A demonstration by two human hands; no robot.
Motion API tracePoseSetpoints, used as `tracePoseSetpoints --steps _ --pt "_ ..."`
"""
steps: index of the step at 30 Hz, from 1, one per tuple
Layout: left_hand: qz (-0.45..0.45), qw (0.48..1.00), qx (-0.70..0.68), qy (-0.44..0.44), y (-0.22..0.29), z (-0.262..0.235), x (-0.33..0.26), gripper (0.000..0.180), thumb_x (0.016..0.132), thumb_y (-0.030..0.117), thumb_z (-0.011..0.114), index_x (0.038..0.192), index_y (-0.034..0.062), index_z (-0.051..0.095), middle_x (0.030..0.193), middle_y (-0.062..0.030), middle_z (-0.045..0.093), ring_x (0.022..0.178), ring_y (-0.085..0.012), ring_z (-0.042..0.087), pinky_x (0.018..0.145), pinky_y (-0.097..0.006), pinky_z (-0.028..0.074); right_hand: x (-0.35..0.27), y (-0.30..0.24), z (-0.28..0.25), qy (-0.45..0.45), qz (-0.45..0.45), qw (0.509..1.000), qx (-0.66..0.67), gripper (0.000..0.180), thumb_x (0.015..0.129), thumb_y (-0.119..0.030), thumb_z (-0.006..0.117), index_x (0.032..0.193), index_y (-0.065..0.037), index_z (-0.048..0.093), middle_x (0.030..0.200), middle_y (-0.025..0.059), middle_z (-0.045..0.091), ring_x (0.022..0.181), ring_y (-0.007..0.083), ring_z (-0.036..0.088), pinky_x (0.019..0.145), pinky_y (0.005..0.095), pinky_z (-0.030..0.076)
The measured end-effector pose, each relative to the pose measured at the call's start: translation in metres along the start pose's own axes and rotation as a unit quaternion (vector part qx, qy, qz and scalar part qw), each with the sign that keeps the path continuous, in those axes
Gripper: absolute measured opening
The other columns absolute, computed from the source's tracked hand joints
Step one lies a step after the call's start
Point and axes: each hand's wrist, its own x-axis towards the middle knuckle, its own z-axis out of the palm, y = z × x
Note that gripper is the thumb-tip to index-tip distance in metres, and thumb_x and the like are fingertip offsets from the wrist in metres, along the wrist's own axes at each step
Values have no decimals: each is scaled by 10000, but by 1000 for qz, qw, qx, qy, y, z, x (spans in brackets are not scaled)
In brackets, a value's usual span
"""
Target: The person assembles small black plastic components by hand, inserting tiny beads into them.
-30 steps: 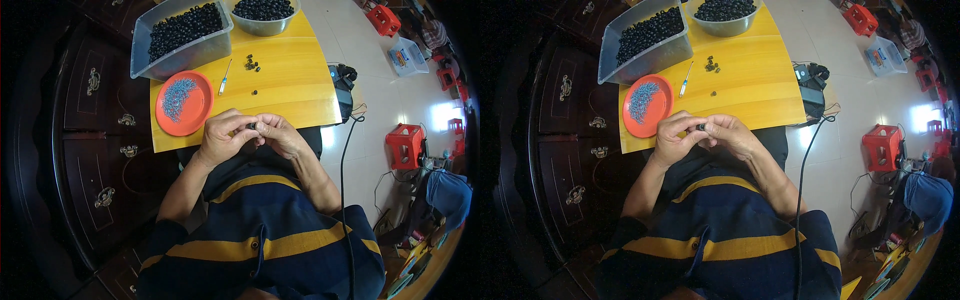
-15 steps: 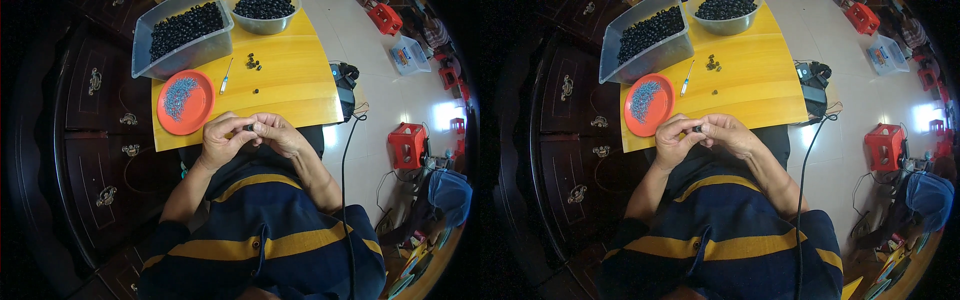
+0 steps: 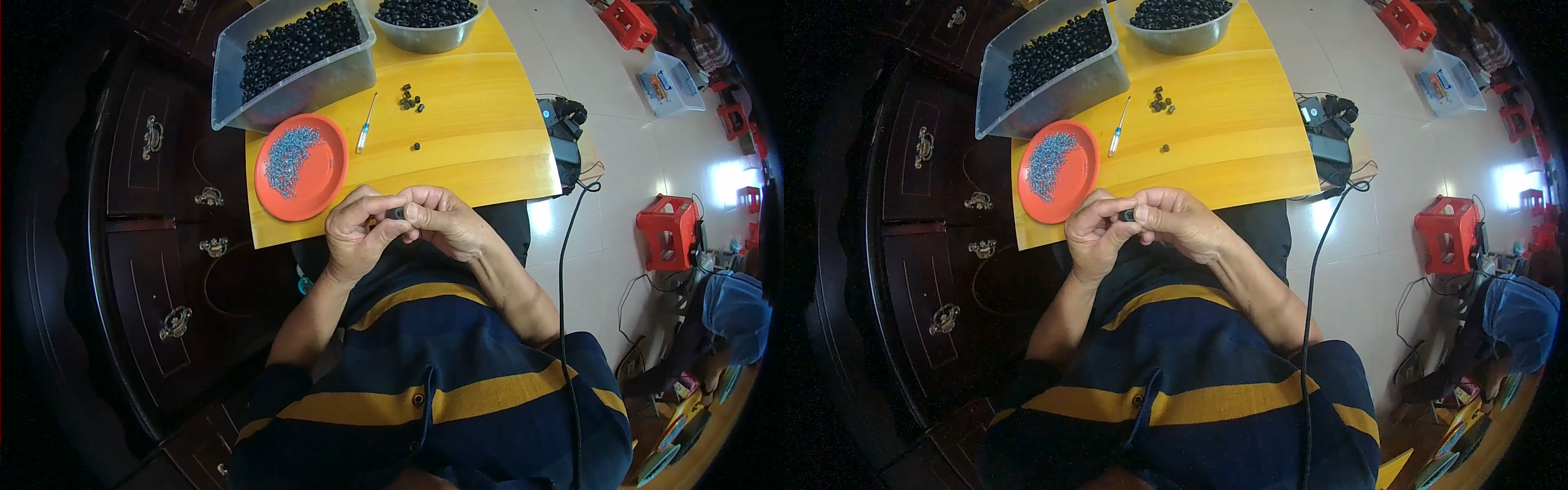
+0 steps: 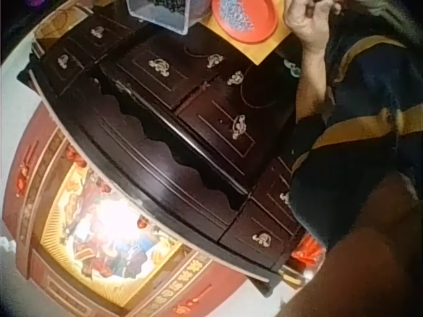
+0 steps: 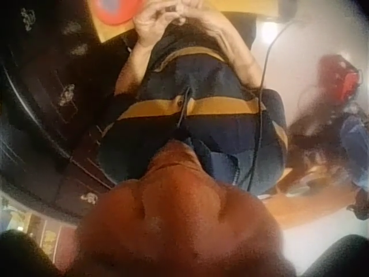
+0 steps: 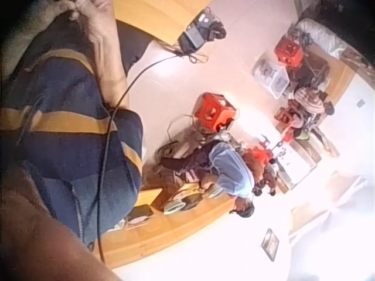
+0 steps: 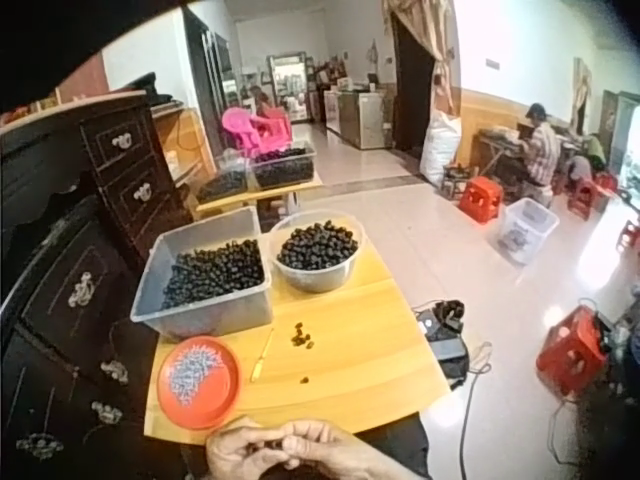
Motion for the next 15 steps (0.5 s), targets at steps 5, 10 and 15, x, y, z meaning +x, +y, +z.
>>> tracePoseSetpoints --steps 5,10,15 --pt "-19 997 -60 -34 1 -4 1 337 761 18 816 1083 25 717 791 -2 567 682 -73 525 621 -213 432 1 1 -4 -18 -12 1000 -5 233 928 -287 709 957 -60 671 798 -23 612 723 61 561 688 204 476" --pt "-25 997 -42 -64 4 -12 6 336 742 10 822 1063 28 724 772 -11 592 672 -82 549 623 -215 440 2 -4 -6 -43 -33 998 -12 204 938 -232 697 975 -33 682 832 5 651 725 67 567 677 205 470" --pt "-7 993 57 -98 14 -15 22 321 721 -3 827 1027 30 736 737 -25 617 630 -97 571 591 -225 453 2 -10 -7 -24 -26 998 -52 212 945 -232 687 979 -23 679 837 5 651 727 65 561 670 205 465"
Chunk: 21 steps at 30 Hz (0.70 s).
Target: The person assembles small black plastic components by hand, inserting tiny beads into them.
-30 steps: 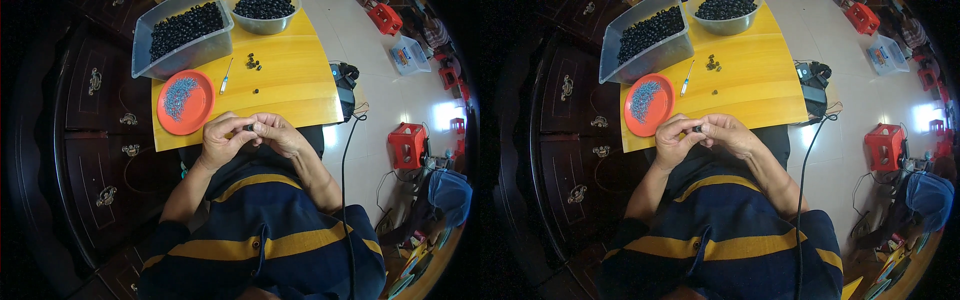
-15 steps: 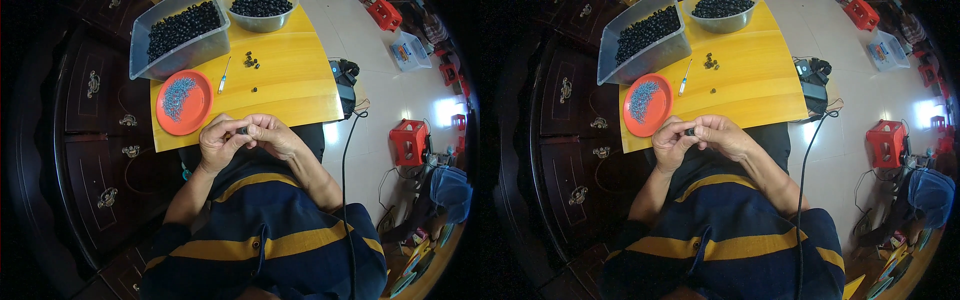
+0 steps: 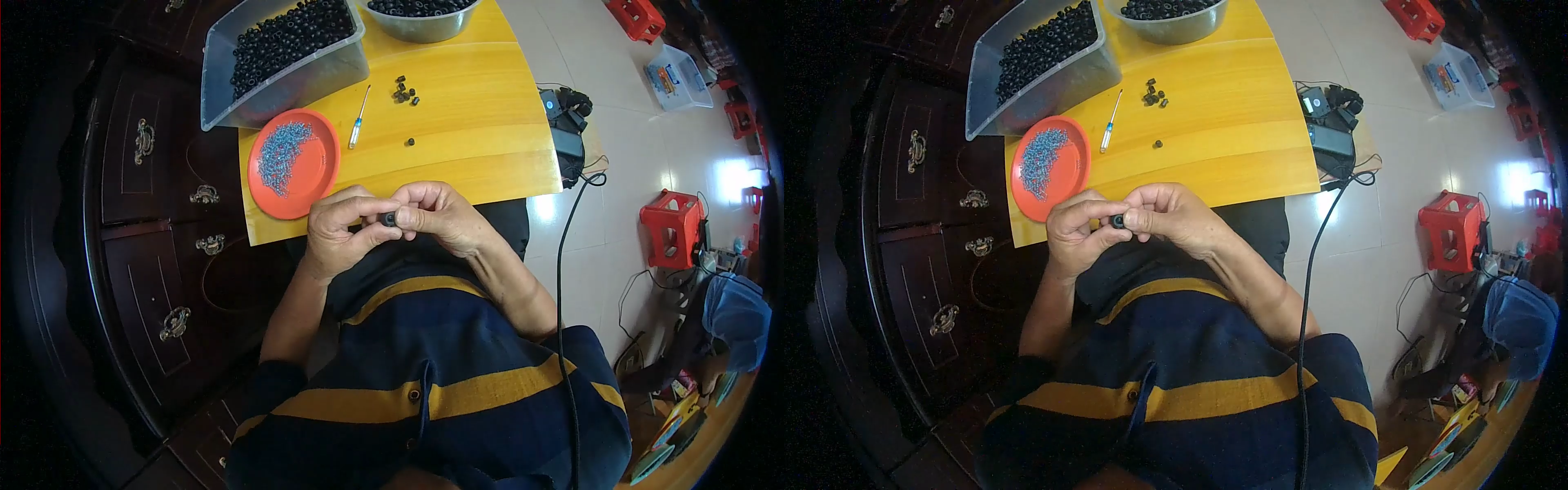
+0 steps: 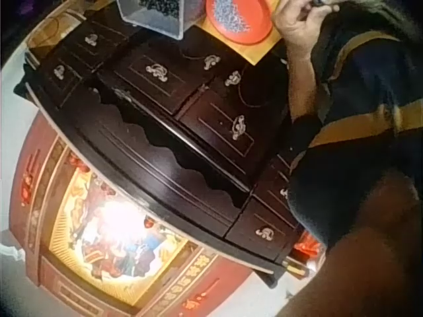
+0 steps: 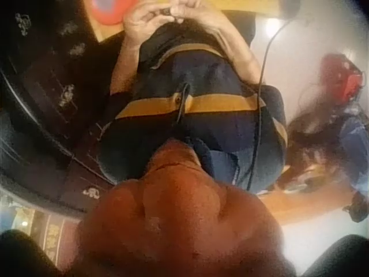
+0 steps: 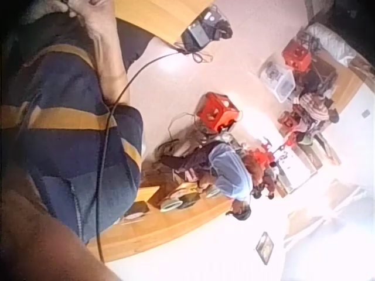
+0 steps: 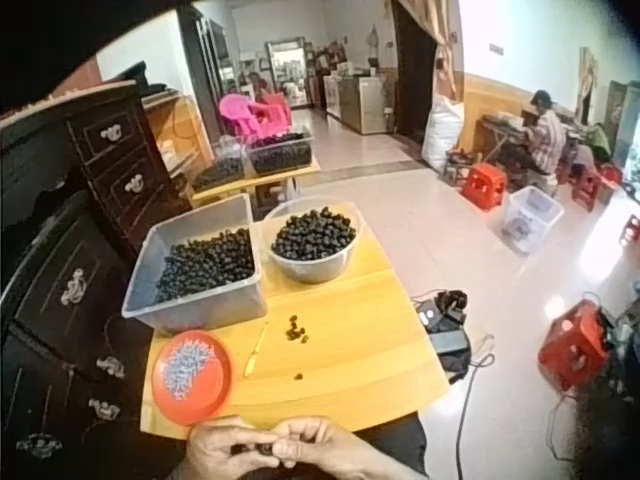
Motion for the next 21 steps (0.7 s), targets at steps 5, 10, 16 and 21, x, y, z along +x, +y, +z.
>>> tracePoseSetpoints --steps 5,10,16,21 --pt "11 998 48 -24 0 -2 15 328 706 -11 833 1017 34 741 735 -39 631 618 -105 581 562 -237 458 3 -4 -7 4 -10 1000 -2 218 947 -254 686 978 -38 681 823 -10 645 713 53 551 630 189 434" --pt "12 998 58 -33 2 -4 25 321 705 -5 834 1011 34 743 726 -40 626 614 -107 581 555 -239 456 7 -6 -14 14 16 1000 -21 233 934 -297 703 992 -71 683 794 -40 638 673 30 527 553 167 367" --pt "-1 996 76 -44 2 -7 34 309 708 1 834 1001 37 742 713 -38 614 603 -110 578 543 -247 453 12 -14 -18 19 34 999 -22 239 934 -302 702 991 -71 683 795 -43 635 664 26 529 556 172 383" --pt "-23 997 65 -42 0 -10 36 292 714 5 835 989 33 741 714 -41 610 609 -115 581 541 -260 457 15 -17 -19 16 37 998 -41 223 943 -278 690 976 -58 677 799 -37 629 686 36 539 576 187 414"
